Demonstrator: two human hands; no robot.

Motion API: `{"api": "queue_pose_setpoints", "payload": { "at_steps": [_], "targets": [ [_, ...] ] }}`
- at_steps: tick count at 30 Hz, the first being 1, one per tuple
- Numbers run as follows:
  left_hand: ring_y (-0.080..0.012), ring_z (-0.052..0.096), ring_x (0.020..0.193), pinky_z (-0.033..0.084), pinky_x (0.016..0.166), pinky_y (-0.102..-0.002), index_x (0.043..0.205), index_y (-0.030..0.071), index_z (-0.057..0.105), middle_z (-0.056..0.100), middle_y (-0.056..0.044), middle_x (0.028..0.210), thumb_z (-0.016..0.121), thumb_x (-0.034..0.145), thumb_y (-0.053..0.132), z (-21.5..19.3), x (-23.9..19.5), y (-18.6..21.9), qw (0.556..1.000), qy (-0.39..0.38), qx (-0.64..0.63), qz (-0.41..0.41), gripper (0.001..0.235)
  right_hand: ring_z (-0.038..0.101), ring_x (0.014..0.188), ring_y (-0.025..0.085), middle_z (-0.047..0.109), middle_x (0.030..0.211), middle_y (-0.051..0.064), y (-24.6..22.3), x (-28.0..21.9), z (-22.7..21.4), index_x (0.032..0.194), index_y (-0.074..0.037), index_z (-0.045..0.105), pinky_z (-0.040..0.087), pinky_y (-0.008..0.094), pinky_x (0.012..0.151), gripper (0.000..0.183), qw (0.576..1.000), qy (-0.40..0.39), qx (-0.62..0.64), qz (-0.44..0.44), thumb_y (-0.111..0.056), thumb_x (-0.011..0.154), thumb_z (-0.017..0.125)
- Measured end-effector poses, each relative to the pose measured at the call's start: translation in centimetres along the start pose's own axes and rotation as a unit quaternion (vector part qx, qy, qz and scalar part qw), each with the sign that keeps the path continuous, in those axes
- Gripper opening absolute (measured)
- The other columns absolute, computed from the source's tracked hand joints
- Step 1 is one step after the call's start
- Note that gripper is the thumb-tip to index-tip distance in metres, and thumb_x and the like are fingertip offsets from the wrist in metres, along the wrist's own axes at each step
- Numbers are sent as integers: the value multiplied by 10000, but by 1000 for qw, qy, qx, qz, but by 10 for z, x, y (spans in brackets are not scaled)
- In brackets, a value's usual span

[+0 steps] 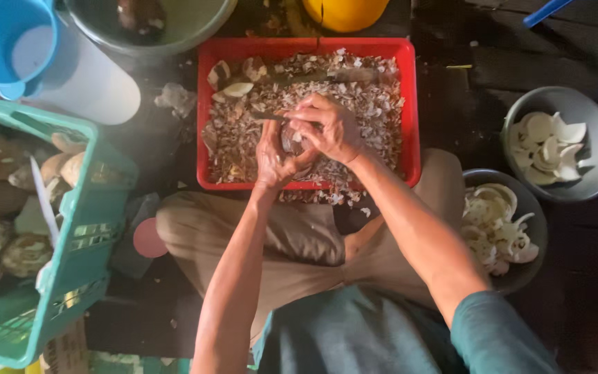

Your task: The person sits cross-legged and uses a knife to peel the skin off several round root vegetables. The peels fall into a red tray, and the peeled vegetables are placed into a metal bowl.

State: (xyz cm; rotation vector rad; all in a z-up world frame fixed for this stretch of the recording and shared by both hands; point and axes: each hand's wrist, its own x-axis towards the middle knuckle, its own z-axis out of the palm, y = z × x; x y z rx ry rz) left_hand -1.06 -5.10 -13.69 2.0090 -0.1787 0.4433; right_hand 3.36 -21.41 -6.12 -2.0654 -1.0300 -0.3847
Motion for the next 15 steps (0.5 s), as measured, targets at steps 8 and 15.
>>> {"api": "queue_pose_setpoints", "payload": {
  "at_steps": [8,15],
  "targets": [
    [-352,637,1111,544,954,-450,1309,31,523,601,-179,1206,915,717,455,-4,-2,20,999,14,42,-15,827,679,960,134,730,1077,51,36,-23,-2,998,-111,774,602,314,846,211,991,19,83,102,-279,1061,664],
    [-368,630,1039,491,909,-507,1240,-3,530,622,-181,1119,979,549,503,-26,21,39,982,-50,178,42,967,667,855,141,706,1039,61,37,-49,-2,1003,-56,746,570,291,736,156,937,61,262,223,-199,1006,684]
  ]
}}
